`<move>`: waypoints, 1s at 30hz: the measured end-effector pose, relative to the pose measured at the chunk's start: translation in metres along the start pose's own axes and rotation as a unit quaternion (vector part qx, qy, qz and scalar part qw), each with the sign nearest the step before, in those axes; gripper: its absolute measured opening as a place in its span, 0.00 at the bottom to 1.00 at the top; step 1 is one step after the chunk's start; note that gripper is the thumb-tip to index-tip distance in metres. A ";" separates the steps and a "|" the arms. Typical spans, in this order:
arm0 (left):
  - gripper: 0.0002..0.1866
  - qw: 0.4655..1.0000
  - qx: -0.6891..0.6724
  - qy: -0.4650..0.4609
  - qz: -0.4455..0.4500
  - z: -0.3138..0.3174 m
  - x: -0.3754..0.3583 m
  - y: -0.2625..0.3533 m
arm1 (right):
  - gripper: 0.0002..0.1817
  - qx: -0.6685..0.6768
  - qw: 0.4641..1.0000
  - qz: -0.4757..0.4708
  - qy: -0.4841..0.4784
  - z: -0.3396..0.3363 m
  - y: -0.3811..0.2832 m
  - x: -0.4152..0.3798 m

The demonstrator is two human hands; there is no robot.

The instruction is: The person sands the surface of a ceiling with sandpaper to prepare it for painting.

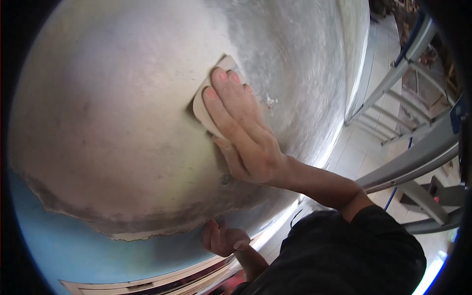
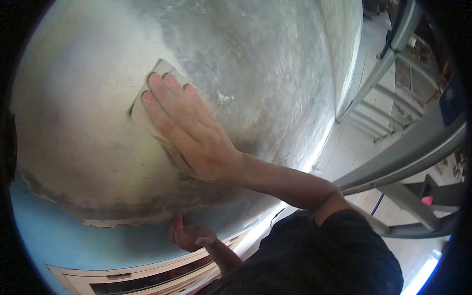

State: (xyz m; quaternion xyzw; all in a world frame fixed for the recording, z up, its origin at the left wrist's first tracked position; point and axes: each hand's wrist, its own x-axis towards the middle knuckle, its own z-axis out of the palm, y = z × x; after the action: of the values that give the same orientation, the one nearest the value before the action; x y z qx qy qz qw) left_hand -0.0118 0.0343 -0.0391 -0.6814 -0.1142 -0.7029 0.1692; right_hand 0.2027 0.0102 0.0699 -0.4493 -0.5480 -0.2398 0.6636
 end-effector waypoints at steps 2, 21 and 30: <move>0.30 1.000 0.001 -0.002 0.005 0.003 -0.004 -0.003 | 0.29 0.001 0.999 0.021 -0.044 0.002 -0.001 -0.023; 0.31 0.999 -0.024 -0.040 0.005 0.001 -0.002 -0.005 | 0.27 0.039 0.993 -0.037 -0.101 0.001 0.001 -0.019; 0.32 0.999 -0.025 -0.042 -0.003 0.002 -0.003 -0.005 | 0.28 -0.024 0.992 -0.026 -0.124 0.004 -0.002 -0.072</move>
State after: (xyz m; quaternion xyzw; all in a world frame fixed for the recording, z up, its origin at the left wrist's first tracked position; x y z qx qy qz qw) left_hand -0.0120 0.0397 -0.0418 -0.7136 -0.1057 -0.6772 0.1445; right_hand 0.1786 -0.0001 0.0022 -0.4765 -0.6319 -0.2124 0.5732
